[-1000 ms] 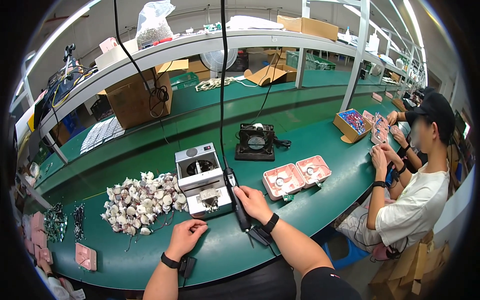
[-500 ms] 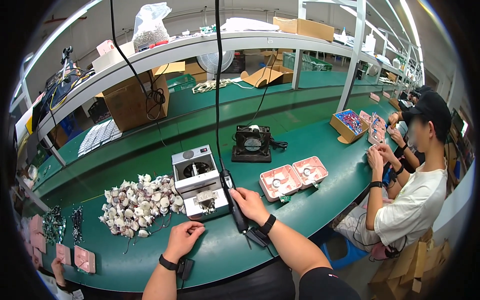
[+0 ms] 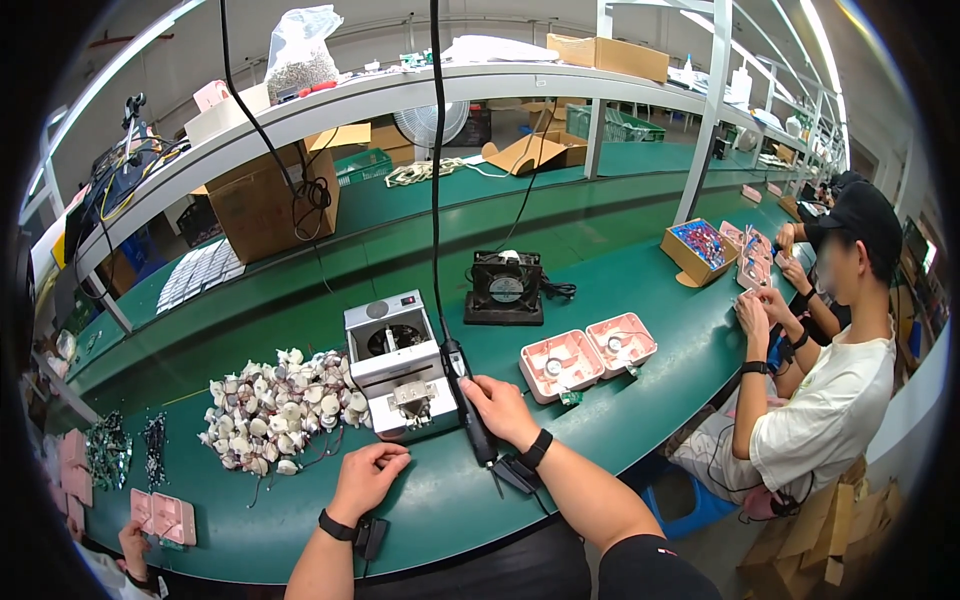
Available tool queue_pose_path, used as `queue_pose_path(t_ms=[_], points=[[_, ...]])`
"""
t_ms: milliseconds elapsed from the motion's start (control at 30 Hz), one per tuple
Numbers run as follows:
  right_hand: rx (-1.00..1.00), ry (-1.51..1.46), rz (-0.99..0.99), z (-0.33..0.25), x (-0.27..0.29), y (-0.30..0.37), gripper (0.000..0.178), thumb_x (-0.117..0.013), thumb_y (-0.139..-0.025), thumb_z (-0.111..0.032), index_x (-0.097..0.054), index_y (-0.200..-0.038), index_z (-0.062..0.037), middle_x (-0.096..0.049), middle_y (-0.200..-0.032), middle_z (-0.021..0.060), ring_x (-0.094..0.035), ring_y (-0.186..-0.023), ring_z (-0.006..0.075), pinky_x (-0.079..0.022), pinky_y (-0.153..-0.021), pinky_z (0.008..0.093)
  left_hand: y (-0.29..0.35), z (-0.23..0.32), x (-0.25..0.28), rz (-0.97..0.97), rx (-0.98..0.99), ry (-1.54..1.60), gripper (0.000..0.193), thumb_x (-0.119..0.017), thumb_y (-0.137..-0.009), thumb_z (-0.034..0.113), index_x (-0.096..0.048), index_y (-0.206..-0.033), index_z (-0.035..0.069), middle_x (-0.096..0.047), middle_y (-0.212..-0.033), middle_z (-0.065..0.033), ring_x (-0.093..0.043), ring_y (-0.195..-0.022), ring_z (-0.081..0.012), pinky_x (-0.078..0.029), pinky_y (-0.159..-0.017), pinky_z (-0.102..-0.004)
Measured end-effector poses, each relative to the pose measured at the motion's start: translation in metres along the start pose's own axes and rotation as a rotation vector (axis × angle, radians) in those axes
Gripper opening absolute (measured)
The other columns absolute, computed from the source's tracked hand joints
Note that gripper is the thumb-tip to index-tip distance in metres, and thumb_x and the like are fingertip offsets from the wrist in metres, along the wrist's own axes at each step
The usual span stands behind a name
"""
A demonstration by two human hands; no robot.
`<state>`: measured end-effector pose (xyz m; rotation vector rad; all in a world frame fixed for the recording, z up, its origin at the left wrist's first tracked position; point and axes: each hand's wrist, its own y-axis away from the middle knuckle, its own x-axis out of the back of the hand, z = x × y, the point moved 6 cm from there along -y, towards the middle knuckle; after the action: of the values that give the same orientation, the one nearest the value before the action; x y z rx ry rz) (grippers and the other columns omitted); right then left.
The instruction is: Assembling electronic components by screwing components into plastic cases.
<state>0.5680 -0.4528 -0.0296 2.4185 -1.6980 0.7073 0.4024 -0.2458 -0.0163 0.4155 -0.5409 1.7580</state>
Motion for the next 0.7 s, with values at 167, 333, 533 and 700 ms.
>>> queue_pose_path(t_ms=[167, 333, 533, 700], points=[[-0.016, 0.004, -0.008, 0.001, 0.006, 0.001, 0.046, -0.057, -0.101, -0.044, -0.071, -0.110, -0.0010, -0.072, -0.090, 0.0201, -0.070, -0.087, 0.0350, -0.053, -0.078, 0.0396, -0.002, 0.002, -0.004, -0.016, 0.004, 0.007, 0.021, -0.077, -0.088, 0.018, -0.076, -0.101, 0.001, -0.076, -0.088, -0.0084, -0.070, -0.074, -0.0138, -0.056, -0.070, -0.0277], [0.006, -0.006, -0.010, 0.005, 0.001, -0.003, 0.045, -0.058, -0.101, -0.043, -0.071, -0.109, -0.0007, -0.072, -0.091, 0.0198, -0.070, -0.084, 0.0323, -0.053, -0.078, 0.0381, 0.001, -0.005, -0.001, -0.012, 0.016, -0.015, 0.020, -0.077, -0.089, 0.019, -0.076, -0.101, 0.003, -0.075, -0.088, -0.0090, -0.070, -0.074, -0.0145, -0.055, -0.070, -0.0282], [0.038, -0.036, -0.030, 0.011, -0.001, -0.005, 0.042, -0.056, -0.104, -0.037, -0.070, -0.113, 0.0020, -0.075, -0.103, 0.0147, -0.067, -0.095, 0.0190, -0.053, -0.086, 0.0353, 0.002, -0.004, 0.001, -0.004, -0.107, -0.015, 0.022, -0.073, -0.093, 0.026, -0.074, -0.103, 0.007, -0.075, -0.091, -0.0097, -0.073, -0.080, -0.0220, -0.057, -0.071, -0.0327], [-0.033, -0.320, -0.115, 0.054, 0.007, -0.013, 0.045, -0.053, -0.107, -0.035, -0.069, -0.114, 0.0071, -0.071, -0.104, 0.0053, -0.060, -0.095, 0.0111, -0.047, -0.088, 0.0269, 0.008, -0.002, -0.001, -0.016, -0.040, 0.137, 0.022, -0.073, -0.093, 0.023, -0.072, -0.105, 0.004, -0.074, -0.089, -0.0092, -0.072, -0.080, -0.0163, -0.056, -0.070, -0.0294]])
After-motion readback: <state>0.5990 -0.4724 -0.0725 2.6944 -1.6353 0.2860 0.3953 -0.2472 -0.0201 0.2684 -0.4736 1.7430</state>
